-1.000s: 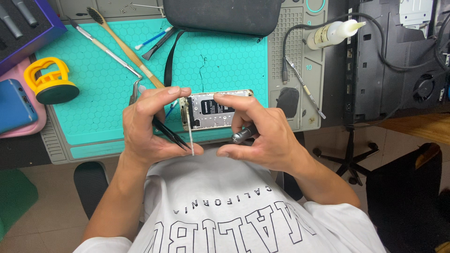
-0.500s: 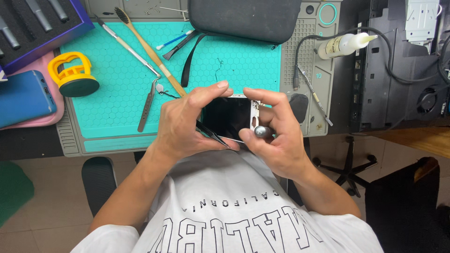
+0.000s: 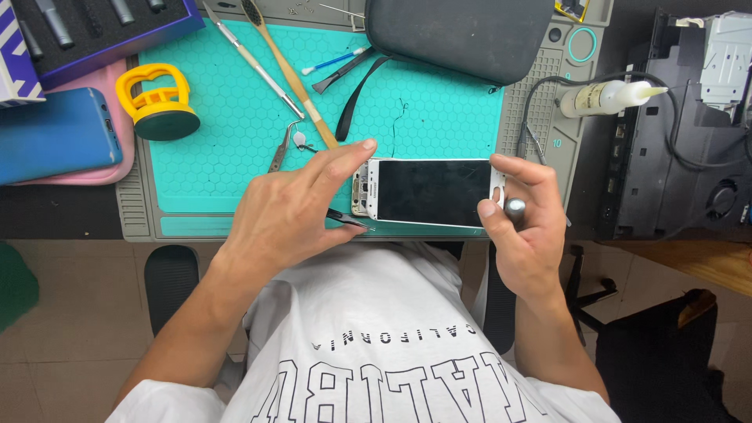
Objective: The person disassembles a white smartphone on a workbench, using tweezers and a screwdriver to remove internal components and screws. They carefully separate the screen from the body and manipulate small parts on a green mat.
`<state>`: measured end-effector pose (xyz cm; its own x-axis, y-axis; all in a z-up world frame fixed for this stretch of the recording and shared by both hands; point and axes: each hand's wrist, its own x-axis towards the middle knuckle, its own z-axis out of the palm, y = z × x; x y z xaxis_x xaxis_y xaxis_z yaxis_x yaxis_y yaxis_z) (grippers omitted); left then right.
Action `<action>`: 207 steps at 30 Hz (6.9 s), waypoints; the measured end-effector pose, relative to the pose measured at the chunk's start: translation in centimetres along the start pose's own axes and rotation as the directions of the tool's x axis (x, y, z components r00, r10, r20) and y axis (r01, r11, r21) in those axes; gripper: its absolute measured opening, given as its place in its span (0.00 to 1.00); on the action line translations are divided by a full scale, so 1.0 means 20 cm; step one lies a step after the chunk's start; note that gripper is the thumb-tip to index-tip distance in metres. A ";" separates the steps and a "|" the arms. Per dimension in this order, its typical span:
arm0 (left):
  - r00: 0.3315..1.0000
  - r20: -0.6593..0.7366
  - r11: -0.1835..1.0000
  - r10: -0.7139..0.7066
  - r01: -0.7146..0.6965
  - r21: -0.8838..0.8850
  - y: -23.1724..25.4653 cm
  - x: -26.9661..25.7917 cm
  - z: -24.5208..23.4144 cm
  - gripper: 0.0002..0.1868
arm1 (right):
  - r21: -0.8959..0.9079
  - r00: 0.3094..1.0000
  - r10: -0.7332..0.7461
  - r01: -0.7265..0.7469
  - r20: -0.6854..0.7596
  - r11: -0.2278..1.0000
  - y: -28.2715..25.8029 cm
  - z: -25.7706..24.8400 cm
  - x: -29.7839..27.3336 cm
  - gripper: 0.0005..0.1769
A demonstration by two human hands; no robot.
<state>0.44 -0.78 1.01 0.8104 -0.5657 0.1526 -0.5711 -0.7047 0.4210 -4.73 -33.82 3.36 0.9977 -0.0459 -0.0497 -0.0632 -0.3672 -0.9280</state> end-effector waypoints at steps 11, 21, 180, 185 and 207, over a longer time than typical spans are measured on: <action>0.990 -0.135 0.989 0.028 -0.047 -0.142 -0.04 -0.02 0.13 0.63 | 0.046 0.987 0.158 -0.158 0.018 0.986 0.09 -0.11 0.00 0.28; 0.945 -0.326 0.880 0.017 -0.169 -0.445 0.01 -0.03 0.13 0.57 | 0.251 0.897 0.410 -0.440 0.164 0.862 0.17 -0.18 0.01 0.38; 0.895 -0.445 0.810 0.028 -0.281 -0.515 0.01 -0.07 0.15 0.54 | 0.139 0.852 -0.235 0.333 -0.469 0.932 0.12 0.02 0.21 0.35; 0.910 -0.415 0.797 0.019 -0.264 -0.543 -0.02 -0.04 0.14 0.56 | 0.168 0.834 -0.224 0.349 -0.504 0.922 0.14 -0.02 0.20 0.35; 0.921 -0.388 0.798 -0.049 -0.197 -0.569 -0.05 -0.04 0.21 0.56 | -0.606 0.939 -0.128 0.307 0.320 0.734 0.11 -0.18 0.10 0.15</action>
<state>-0.20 -1.53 -3.28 0.8243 -0.3205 0.4667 -0.5417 -0.2074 0.8145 -2.90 -37.98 2.58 0.9524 0.3014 -0.0462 0.2449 -0.8465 -0.4727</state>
